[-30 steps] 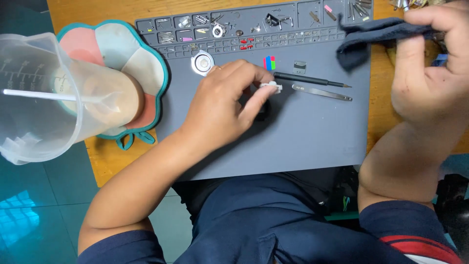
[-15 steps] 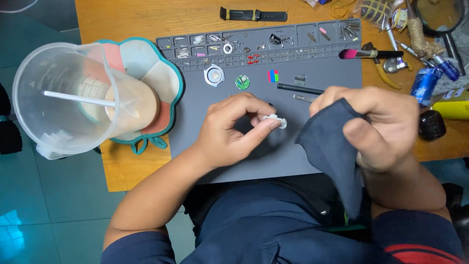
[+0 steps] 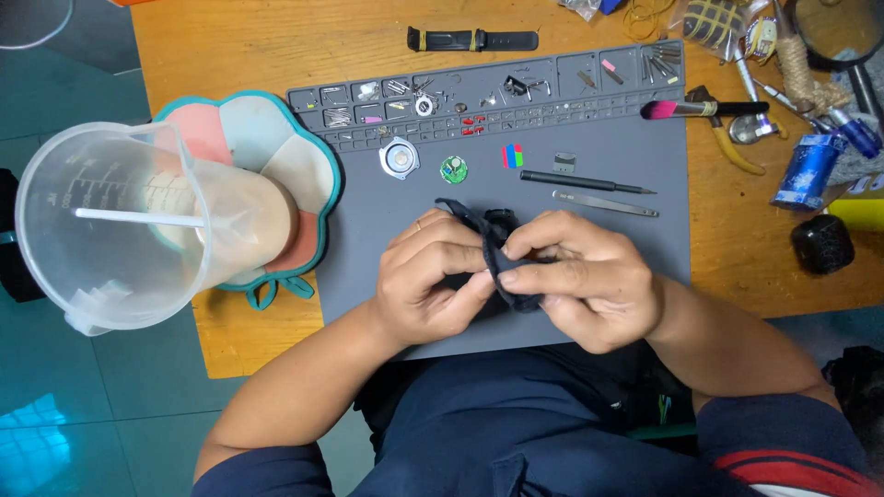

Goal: The person is cleaning various disassembled watch components using a microfiber cloth on a specialized repair mat.

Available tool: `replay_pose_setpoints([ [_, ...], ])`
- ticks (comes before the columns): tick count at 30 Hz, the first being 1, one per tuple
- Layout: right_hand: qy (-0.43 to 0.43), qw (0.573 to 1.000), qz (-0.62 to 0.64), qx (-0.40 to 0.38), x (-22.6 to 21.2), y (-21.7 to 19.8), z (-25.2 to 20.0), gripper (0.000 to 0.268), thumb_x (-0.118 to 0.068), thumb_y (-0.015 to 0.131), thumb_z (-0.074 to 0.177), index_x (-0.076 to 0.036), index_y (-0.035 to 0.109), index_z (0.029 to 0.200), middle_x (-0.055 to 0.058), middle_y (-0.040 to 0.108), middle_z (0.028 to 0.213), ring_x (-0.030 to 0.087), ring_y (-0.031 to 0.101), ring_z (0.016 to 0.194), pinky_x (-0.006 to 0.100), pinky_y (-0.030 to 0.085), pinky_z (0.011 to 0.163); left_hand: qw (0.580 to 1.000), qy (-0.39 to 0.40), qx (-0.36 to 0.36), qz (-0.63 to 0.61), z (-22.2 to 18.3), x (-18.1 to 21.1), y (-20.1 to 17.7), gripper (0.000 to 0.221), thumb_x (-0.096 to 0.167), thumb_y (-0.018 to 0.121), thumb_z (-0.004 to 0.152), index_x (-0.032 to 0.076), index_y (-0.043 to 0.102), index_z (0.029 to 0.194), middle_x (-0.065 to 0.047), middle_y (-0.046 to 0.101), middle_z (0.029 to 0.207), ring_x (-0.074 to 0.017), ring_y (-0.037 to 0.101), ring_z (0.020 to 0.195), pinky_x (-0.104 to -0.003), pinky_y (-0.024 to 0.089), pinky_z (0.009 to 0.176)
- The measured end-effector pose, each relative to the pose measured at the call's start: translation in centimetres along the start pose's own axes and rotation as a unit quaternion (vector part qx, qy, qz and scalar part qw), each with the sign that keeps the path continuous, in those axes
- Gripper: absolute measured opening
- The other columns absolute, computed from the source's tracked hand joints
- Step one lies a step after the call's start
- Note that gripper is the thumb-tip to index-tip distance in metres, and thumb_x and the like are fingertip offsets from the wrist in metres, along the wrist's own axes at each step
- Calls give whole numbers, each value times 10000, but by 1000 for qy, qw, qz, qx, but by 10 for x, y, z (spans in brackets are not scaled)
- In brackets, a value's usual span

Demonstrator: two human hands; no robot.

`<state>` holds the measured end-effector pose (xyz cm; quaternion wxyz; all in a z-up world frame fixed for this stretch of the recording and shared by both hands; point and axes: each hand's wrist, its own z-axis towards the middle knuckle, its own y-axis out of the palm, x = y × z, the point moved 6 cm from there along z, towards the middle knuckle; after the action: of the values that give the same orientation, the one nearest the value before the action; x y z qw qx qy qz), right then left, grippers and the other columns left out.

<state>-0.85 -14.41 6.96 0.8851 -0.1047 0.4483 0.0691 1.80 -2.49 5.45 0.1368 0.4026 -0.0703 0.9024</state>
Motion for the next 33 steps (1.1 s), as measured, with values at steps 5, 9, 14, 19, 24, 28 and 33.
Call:
replay_pose_setpoints([
  [5, -27, 999, -36, 6, -5, -3, -3, 128, 57, 504, 682, 61, 575, 788, 164, 516, 670, 234, 525, 530, 299, 466, 460, 998, -29, -45, -25, 1, -3, 5, 102, 138, 580, 723, 51, 590, 670, -91, 548, 678, -205, 482, 522, -289, 414, 485],
  [9, 22, 999, -33, 13, -4, -10, -3, 140, 8, 489, 716, 93, 548, 812, 158, 530, 678, 230, 545, 556, 310, 470, 481, 983, -101, -95, -117, 4, -10, 10, 191, 229, 611, 706, 52, 580, 769, -133, 526, 914, -221, 481, 730, -315, 416, 663],
  [14, 95, 992, 76, 39, 5, -25, -18, 134, 9, 573, 631, 18, 508, 747, 141, 500, 644, 200, 498, 524, 302, 439, 479, 934, -251, -191, -166, -2, -18, 12, 532, 356, 452, 809, 34, 297, 1203, -128, 350, 1239, -205, 349, 1152, -331, 322, 943],
  [19, 177, 980, 49, 76, 14, -26, -16, 161, -58, 604, 606, 1, 465, 662, 102, 464, 589, 178, 446, 499, 297, 427, 524, 858, -359, -267, -254, -18, -27, 25, 357, 299, 432, 819, 40, 431, 1065, -55, 469, 1064, -146, 449, 1019, -294, 356, 929],
  [24, 110, 989, -75, 67, 6, -23, -6, 133, 14, 601, 636, 22, 479, 687, 151, 483, 639, 219, 503, 554, 311, 466, 572, 720, -457, -37, -520, -23, -38, 19, 137, 171, 495, 770, 47, 437, 761, -62, 421, 685, -122, 388, 617, -206, 296, 514],
  [28, 118, 989, -23, 85, 14, -21, -15, 258, 11, 627, 628, -17, 410, 766, 118, 501, 674, 182, 526, 603, 289, 473, 627, 596, -510, 48, -619, -44, -56, 17, 164, 73, 358, 815, -34, 441, 909, -236, 519, 729, -295, 541, 638, -332, 421, 548],
  [33, 107, 985, -78, 111, 10, -22, -11, 157, 47, 589, 670, -12, 448, 703, 148, 528, 696, 176, 536, 600, 240, 471, 552, 665, -513, -108, -532, -45, -45, 30, 375, 136, 561, 779, -37, 431, 1085, -94, 541, 955, -140, 538, 843, -240, 443, 740],
])
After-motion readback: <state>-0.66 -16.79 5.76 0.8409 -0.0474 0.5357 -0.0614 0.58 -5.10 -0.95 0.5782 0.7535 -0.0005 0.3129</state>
